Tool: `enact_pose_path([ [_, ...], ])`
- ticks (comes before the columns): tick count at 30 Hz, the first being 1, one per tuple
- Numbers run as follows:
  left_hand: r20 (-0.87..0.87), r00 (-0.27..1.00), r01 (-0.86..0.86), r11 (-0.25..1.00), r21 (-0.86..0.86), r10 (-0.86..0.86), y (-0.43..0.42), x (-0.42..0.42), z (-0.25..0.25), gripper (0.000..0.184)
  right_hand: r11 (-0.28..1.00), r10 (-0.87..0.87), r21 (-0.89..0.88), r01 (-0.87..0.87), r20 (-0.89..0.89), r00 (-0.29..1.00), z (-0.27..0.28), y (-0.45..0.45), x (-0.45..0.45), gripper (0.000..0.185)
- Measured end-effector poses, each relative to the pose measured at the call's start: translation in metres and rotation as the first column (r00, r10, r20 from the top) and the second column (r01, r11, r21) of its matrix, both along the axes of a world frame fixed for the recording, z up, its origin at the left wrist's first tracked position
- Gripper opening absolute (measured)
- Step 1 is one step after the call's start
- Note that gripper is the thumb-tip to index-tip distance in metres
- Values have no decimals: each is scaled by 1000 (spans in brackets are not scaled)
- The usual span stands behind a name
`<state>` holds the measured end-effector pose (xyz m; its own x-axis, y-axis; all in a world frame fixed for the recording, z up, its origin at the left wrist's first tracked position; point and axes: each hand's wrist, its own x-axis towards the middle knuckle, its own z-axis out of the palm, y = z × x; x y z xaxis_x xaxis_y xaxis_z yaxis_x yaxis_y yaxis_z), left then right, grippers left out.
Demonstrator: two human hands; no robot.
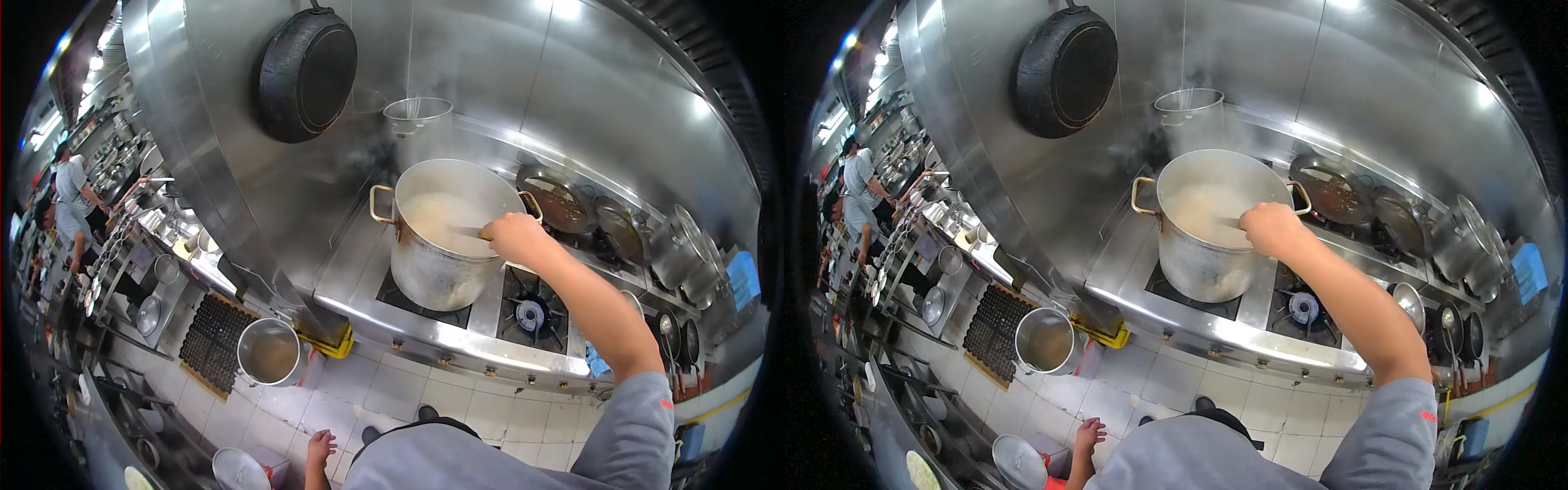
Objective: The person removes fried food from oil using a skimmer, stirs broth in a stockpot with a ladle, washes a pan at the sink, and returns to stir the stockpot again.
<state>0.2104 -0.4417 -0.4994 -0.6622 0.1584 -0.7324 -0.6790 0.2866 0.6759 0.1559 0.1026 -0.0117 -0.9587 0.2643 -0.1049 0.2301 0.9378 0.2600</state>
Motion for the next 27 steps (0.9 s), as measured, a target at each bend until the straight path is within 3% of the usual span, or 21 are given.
enact_pose_path([
  [6,-109,994,-15,998,61,22,31,-11,23,33,974,47,-222,-46,0,999,5,32,1,29],
  [9,-83,993,-76,995,71,82,38,-16,25,32,711,-248,-646,278,139,959,6,39,-3,36],
  [13,-75,994,-77,995,58,81,43,-15,17,32,554,-378,-745,371,172,910,-2,47,-6,38],
  [17,-64,997,-42,998,46,45,52,-16,15,32,562,-415,-728,392,162,895,0,36,-13,34],
  [19,-67,998,-15,999,37,17,57,-20,10,32,653,-352,-683,328,110,930,1,27,-11,30],
  [21,-75,995,66,998,25,-64,62,-28,1,33,666,-380,-648,370,132,915,-15,28,-7,27],
  [23,-92,992,91,995,29,-88,69,-34,0,33,901,-170,-418,120,-85,982,-34,31,0,26],
  [25,-108,988,111,994,22,-108,71,-38,7,33,894,-222,-406,189,-36,974,-19,18,2,25],
  [27,-101,985,143,989,29,-140,70,-37,12,33,969,-124,-215,119,-12,992,-11,15,3,23],
])
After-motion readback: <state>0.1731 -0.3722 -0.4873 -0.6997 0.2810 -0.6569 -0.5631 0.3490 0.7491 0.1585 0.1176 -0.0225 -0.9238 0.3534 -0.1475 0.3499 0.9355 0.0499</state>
